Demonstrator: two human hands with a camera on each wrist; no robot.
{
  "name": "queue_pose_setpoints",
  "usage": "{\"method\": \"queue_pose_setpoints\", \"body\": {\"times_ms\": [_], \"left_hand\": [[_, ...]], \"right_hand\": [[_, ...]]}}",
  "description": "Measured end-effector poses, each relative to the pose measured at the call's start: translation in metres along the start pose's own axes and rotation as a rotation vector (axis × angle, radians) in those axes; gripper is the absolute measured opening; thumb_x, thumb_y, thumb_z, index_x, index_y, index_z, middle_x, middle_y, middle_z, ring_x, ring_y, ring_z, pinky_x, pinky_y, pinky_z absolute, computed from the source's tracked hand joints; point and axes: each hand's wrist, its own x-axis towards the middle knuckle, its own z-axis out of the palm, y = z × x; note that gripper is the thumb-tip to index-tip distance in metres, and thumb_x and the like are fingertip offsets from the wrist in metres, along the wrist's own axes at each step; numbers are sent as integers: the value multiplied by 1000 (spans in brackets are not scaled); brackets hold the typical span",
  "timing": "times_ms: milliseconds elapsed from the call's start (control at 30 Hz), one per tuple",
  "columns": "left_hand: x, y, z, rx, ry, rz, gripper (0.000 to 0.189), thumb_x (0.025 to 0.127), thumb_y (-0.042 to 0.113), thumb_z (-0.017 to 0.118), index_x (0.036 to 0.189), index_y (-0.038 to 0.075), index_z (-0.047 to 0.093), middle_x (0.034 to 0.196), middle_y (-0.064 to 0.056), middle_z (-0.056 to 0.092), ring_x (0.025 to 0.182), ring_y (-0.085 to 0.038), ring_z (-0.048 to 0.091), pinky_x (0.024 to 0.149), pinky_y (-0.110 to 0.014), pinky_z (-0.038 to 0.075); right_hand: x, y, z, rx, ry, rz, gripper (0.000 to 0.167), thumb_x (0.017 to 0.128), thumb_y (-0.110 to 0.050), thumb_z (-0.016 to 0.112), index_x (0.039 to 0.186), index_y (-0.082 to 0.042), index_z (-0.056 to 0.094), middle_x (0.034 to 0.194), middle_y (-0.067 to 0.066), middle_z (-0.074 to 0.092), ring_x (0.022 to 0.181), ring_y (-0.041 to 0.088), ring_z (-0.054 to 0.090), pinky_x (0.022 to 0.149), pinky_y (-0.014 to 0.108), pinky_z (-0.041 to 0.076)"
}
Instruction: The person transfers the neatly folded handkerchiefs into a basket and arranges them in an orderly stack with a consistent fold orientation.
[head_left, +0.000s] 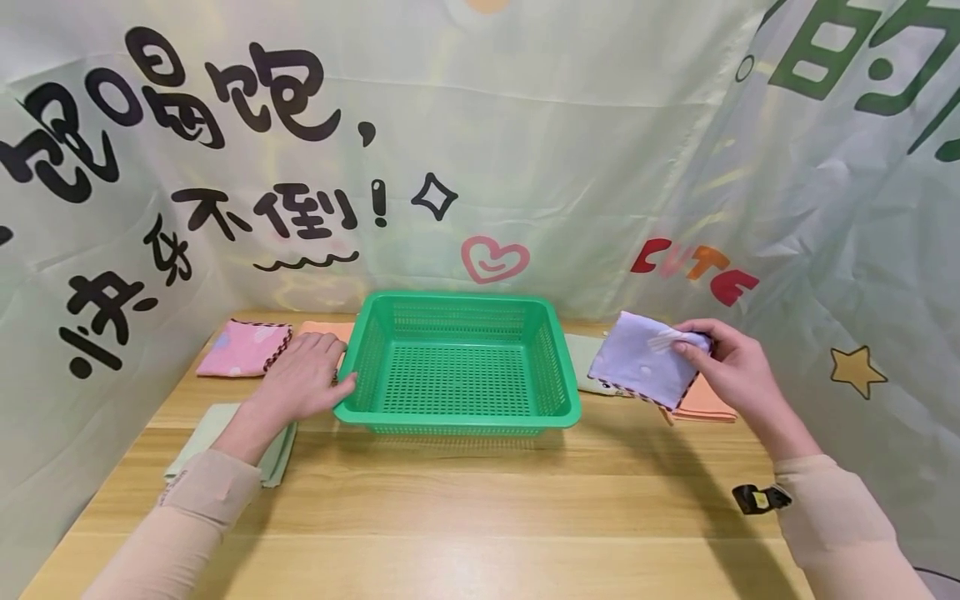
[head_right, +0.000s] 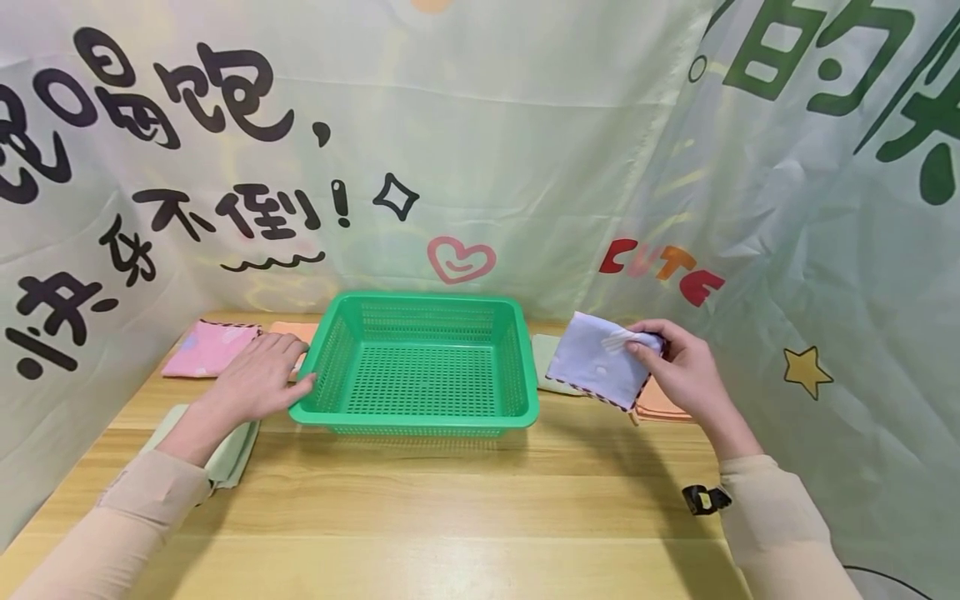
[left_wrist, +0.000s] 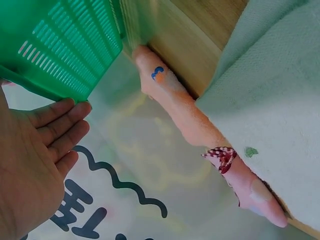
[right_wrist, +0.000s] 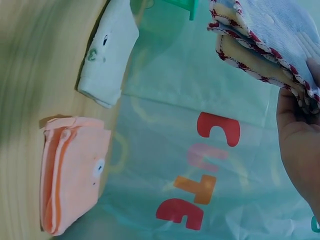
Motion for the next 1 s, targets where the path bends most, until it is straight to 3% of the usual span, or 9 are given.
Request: {"method": "queue_pose_setpoints", "body": {"times_ms": [233, 633, 1000], "left_hand": [[1, 1, -2, 12, 4, 1, 51, 95, 39, 56, 112, -8, 61, 111, -23, 61, 109, -42, 57, 104, -55, 41], [0, 3, -3, 14, 17, 19, 46, 93, 38, 56, 107, -6, 60, 106, -20, 61, 105, -41, 57, 101, -55, 43], [1, 3, -4, 37, -11, 11, 48, 95, 38, 55, 110, -7, 60, 108, -21, 60, 107, -41, 56, 102, -55, 42]], "right_hand": [[10, -8, 3, 0, -1, -6, 23, 99, -11, 70, 121, -3, 66, 98, -10, 65, 76, 8, 58, 61, 18, 52], [24, -23, 15, 37, -42, -85, 21, 99, -8, 69, 119, -1, 66, 95, -4, 65, 70, 12, 57, 56, 20, 51], [37, -37, 31, 74, -77, -109, 23, 98, -4, 69, 120, 2, 66, 95, -2, 65, 71, 14, 58, 59, 21, 54]]}}
